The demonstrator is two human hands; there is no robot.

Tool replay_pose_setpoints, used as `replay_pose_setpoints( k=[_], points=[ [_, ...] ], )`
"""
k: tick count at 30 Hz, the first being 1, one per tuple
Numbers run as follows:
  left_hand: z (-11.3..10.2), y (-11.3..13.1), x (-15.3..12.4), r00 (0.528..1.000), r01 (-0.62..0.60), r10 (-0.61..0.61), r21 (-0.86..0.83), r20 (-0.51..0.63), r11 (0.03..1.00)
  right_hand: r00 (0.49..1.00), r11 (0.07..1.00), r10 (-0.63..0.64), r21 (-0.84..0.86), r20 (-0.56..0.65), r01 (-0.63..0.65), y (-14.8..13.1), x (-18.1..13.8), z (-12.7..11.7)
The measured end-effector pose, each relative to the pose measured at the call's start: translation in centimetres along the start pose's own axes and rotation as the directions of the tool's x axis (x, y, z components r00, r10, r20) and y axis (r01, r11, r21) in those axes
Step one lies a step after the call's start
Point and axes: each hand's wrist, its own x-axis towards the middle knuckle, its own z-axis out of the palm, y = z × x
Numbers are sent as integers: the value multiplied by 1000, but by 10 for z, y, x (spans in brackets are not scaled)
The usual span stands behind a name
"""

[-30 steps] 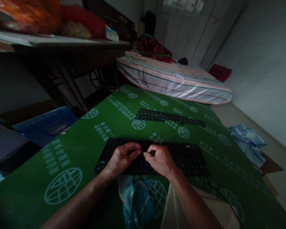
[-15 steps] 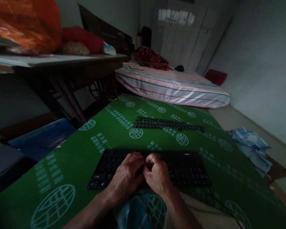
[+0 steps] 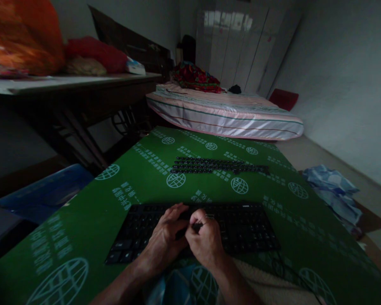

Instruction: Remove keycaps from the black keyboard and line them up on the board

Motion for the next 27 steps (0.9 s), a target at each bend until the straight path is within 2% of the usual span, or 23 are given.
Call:
replay_pose_setpoints(
  k=[3,7,13,16,22,27],
  points=[
    [0,1,0,1000,14,-14,-16,-13,1000,1000,998,26,53,-13,-25,1,1,-1],
    [1,2,0,999,14,-15,-42,-32,999,997,976,79,204,-21,-73,1,3,-4],
    [5,-5,-3,992,-50,37,-101,-119,994,990,914,124,382,62,-139,2,3,-8],
    [5,-6,-4,987,-71,44,-170,-154,983,982,895,138,408,132,-181,2,2,-12],
    [-1,-3,-4,990,25,-62,-279,-125,960,982,912,34,396,187,-107,1,1,-16],
    [-8,-2,-4,996,47,-72,-345,-60,938,979,907,-33,418,200,-55,2,1,-15]
  ],
)
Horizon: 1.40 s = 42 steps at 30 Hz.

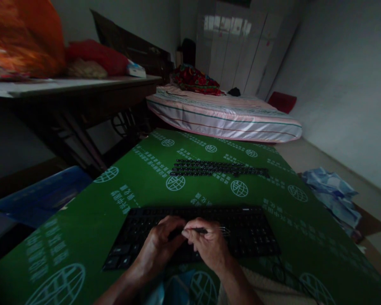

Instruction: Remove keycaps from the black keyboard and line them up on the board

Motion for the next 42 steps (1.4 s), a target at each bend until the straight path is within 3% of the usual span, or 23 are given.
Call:
replay_pose_setpoints(
  k=[6,14,18,23,30,42],
  points=[
    [0,-5,-2,997,62,-65,-97,-32,993,999,999,-35,0,2,35,4,-1,-1],
    [4,-17,-3,978,109,-143,-209,-152,972,993,995,90,59,-77,-86,4,-3,-2],
    [3,-17,-2,979,86,-129,-252,-160,964,996,996,-66,-62,-59,62,4,-3,-2],
    [4,-17,-3,974,99,-160,-334,-162,937,953,902,-303,-333,-29,277,-1,-1,-2],
    [5,-17,-4,971,89,-164,-379,-171,921,931,861,-347,-357,109,363,-6,0,-1],
    [-1,-12,-4,974,113,-174,-361,-142,926,942,828,-326,-458,75,323,7,1,-1]
  ],
)
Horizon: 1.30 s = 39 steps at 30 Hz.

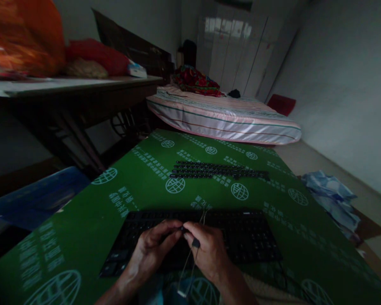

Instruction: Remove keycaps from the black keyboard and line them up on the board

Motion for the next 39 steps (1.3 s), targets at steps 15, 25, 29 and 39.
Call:
replay_pose_setpoints(
  k=[15,25,29,39],
  points=[
    [0,-5,0,998,42,-39,-79,39,996,975,964,-29,-250,220,85,-14,14,-13],
    [2,-7,-1,1000,-14,13,57,23,998,957,954,27,-293,288,61,-6,21,-22],
    [1,-1,-1,998,-16,6,177,59,984,976,926,82,-378,201,0,25,39,-37],
    [1,1,-3,996,-57,38,251,80,966,933,679,338,-719,124,-150,106,89,-64]
  ],
)
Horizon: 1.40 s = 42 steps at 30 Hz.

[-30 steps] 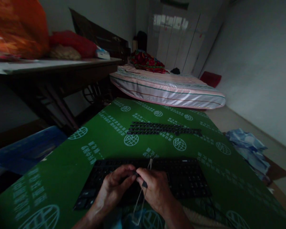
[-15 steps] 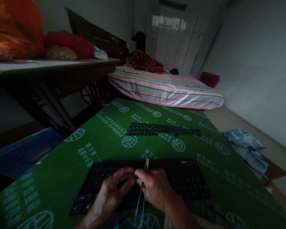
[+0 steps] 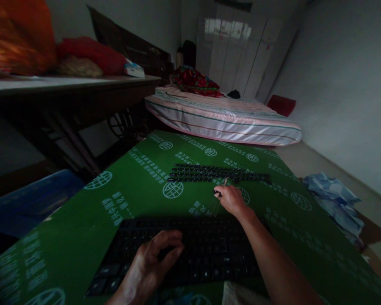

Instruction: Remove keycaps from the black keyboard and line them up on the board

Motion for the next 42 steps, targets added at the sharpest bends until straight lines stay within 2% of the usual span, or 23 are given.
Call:
replay_pose_setpoints(
  k=[7,24,42],
  points=[
    [0,2,1,1000,1,0,-21,15,1000,996,998,52,33,71,-55,9,13,10],
    [-1,5,1,999,-39,39,13,20,999,994,996,93,6,63,-93,13,42,16],
    [-2,3,1,998,-42,41,22,42,999,993,995,103,-12,63,-103,11,55,15]
  ],
)
